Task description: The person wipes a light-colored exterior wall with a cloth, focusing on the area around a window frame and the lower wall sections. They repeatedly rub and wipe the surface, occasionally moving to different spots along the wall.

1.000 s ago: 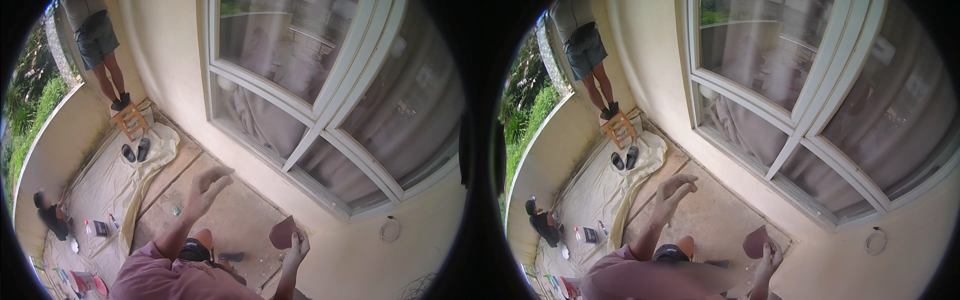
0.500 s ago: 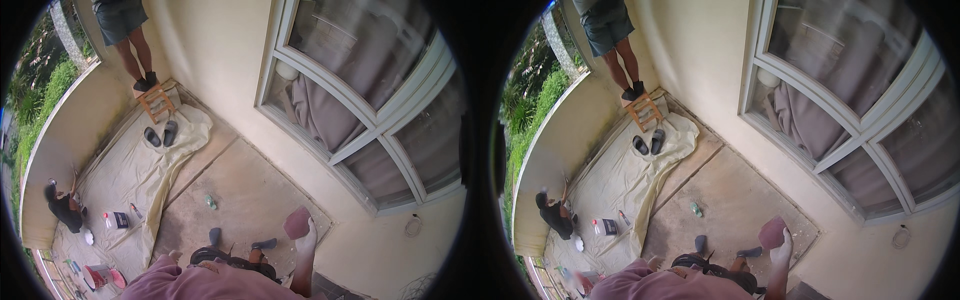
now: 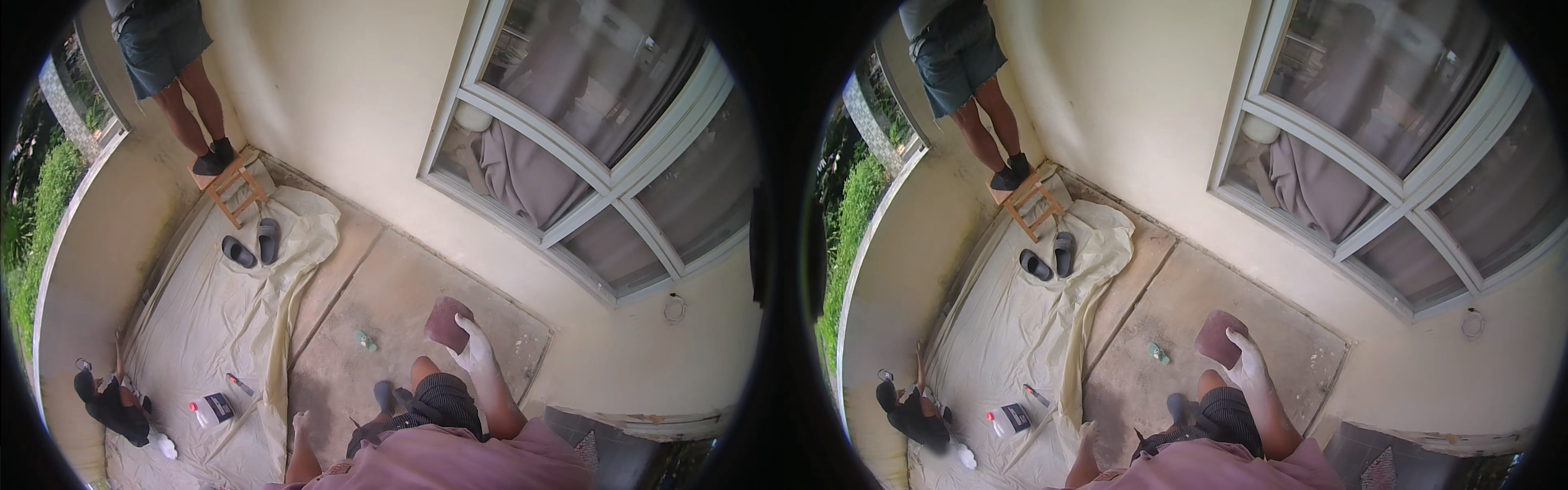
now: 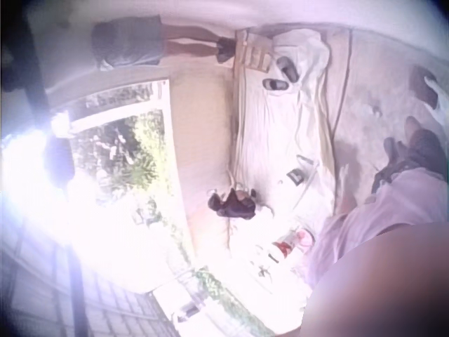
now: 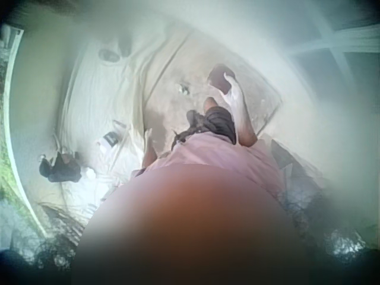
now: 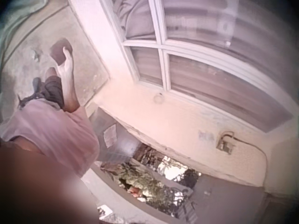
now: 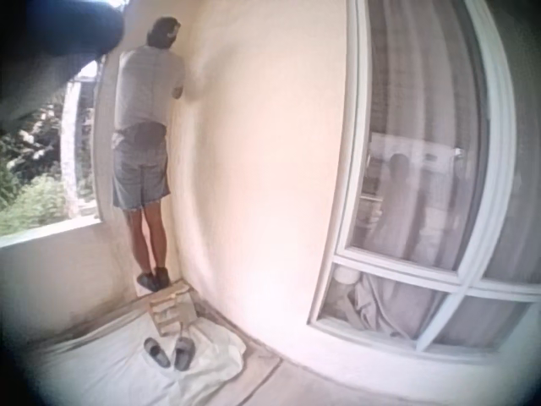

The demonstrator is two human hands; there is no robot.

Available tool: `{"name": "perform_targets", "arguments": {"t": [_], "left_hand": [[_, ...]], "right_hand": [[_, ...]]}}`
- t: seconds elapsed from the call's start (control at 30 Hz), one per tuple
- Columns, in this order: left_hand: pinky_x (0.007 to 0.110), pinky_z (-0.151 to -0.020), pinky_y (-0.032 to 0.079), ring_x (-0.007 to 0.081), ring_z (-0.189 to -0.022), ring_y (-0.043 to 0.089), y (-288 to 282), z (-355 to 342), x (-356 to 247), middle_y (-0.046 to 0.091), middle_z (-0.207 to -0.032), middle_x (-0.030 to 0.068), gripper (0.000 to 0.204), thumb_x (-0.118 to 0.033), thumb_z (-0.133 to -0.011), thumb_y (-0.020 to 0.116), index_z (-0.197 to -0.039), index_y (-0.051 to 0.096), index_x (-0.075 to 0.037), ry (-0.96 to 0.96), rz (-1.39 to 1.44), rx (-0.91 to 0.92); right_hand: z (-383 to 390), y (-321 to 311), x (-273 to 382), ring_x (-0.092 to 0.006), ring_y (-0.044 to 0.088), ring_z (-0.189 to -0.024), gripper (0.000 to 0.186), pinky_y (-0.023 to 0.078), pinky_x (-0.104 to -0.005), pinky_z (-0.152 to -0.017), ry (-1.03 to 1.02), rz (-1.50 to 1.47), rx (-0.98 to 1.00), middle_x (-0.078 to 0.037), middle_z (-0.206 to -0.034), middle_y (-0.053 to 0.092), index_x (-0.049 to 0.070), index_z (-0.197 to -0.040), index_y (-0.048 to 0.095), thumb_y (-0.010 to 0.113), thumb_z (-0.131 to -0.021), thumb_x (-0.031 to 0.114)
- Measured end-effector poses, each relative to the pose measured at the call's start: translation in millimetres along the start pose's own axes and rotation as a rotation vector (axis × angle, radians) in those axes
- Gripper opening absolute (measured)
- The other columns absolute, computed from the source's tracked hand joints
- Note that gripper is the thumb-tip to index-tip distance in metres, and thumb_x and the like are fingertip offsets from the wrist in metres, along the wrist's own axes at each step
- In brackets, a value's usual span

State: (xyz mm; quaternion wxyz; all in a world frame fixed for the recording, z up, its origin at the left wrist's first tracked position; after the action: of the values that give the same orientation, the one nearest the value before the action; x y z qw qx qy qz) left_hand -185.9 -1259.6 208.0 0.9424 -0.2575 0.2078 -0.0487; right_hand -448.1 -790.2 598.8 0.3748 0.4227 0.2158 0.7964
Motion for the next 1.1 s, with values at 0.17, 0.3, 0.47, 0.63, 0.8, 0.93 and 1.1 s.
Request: {"name": "perform_targets", "arguments": {"t": [0.17,0.3,0.47,0.63,0.8,0.93,1.1], "left_hand": [[0.029,-0.061,0.048,0.0141,-0.069,0.059,9,-33,-163,0.064,-0.082,0.0064,0.033,-0.029,-0.093,0.058,-0.107,0.063,0.000,0.344,0.404,0.175],[0.028,-0.067,0.050,0.0153,-0.076,0.062,-36,-27,-231,0.065,-0.085,0.0097,0.031,-0.024,-0.093,0.059,-0.105,0.064,0.004,0.419,0.471,0.042],[0.036,-0.076,0.051,0.0219,-0.084,0.066,-90,-89,-122,0.069,-0.086,0.0129,0.034,-0.028,-0.086,0.065,-0.103,0.067,0.000,0.044,0.198,0.088],[0.038,-0.077,0.051,0.0237,-0.085,0.066,-120,-98,-157,0.069,-0.087,0.0136,0.034,-0.029,-0.085,0.065,-0.103,0.067,0.000,-0.116,-0.092,0.088],[0.040,-0.078,0.051,0.0256,-0.086,0.067,-142,-138,-221,0.069,-0.087,0.0143,0.035,-0.030,-0.085,0.065,-0.104,0.067,-0.001,-0.077,-0.151,0.071],[0.041,-0.079,0.051,0.0271,-0.087,0.067,-167,-179,-280,0.070,-0.088,0.0149,0.035,-0.031,-0.085,0.065,-0.104,0.067,-0.001,0.011,-0.215,0.017],[0.042,-0.080,0.051,0.0289,-0.088,0.067,-187,-247,-406,0.070,-0.088,0.0156,0.036,-0.032,-0.085,0.065,-0.104,0.067,-0.002,0.357,-0.314,-0.092]], "right_hand": [[-28,64,9,-0.0241,0.062,-0.105,0.036,0.049,-0.0422,-0.095,-0.107,0.092,-0.078,-0.009,-0.114,0.062,0.006,-0.122,0.053,0.063,-0.088,0.013],[-66,98,6,-0.0258,0.061,-0.108,0.035,0.049,-0.0441,-0.095,-0.098,0.062,-0.158,-0.010,-0.116,0.061,0.006,-0.124,0.051,0.057,-0.089,0.011],[-147,168,2,-0.0279,0.060,-0.109,0.036,0.049,-0.0449,-0.096,-0.034,-0.004,-0.130,-0.011,-0.118,0.060,0.006,-0.125,0.048,0.050,-0.090,0.008],[-210,247,34,-0.0230,0.059,-0.111,0.031,0.047,-0.0405,-0.097,-0.357,0.161,0.021,-0.010,-0.120,0.060,0.007,-0.123,0.055,0.054,-0.092,0.010],[-253,307,106,-0.0222,0.054,-0.119,0.033,0.040,-0.0327,-0.103,-0.903,0.780,0.021,-0.010,-0.126,0.058,0.004,-0.128,0.055,0.049,-0.097,0.011],[-281,369,172,-0.0262,0.049,-0.127,0.035,0.036,-0.0347,-0.108,-1.228,1.314,0.033,-0.012,-0.132,0.056,0.006,-0.131,0.055,0.048,-0.097,0.009],[-320,456,269,-0.0255,0.039,-0.136,0.052,0.026,-0.0465,-0.115,-1.827,2.465,-0.194,-0.005,-0.144,0.046,0.023,-0.139,0.049,0.051,-0.089,0.010]]}}
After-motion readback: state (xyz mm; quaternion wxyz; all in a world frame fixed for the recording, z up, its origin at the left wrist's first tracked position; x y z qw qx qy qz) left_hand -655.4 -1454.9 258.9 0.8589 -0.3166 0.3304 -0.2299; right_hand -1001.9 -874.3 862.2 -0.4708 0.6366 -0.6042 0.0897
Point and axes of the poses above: each hand's wrist, its own z-axis away from the middle knuckle, its own y-axis out of the palm, x = y × z, the point moved 2 cm from there along -z, towards the middle knuckle
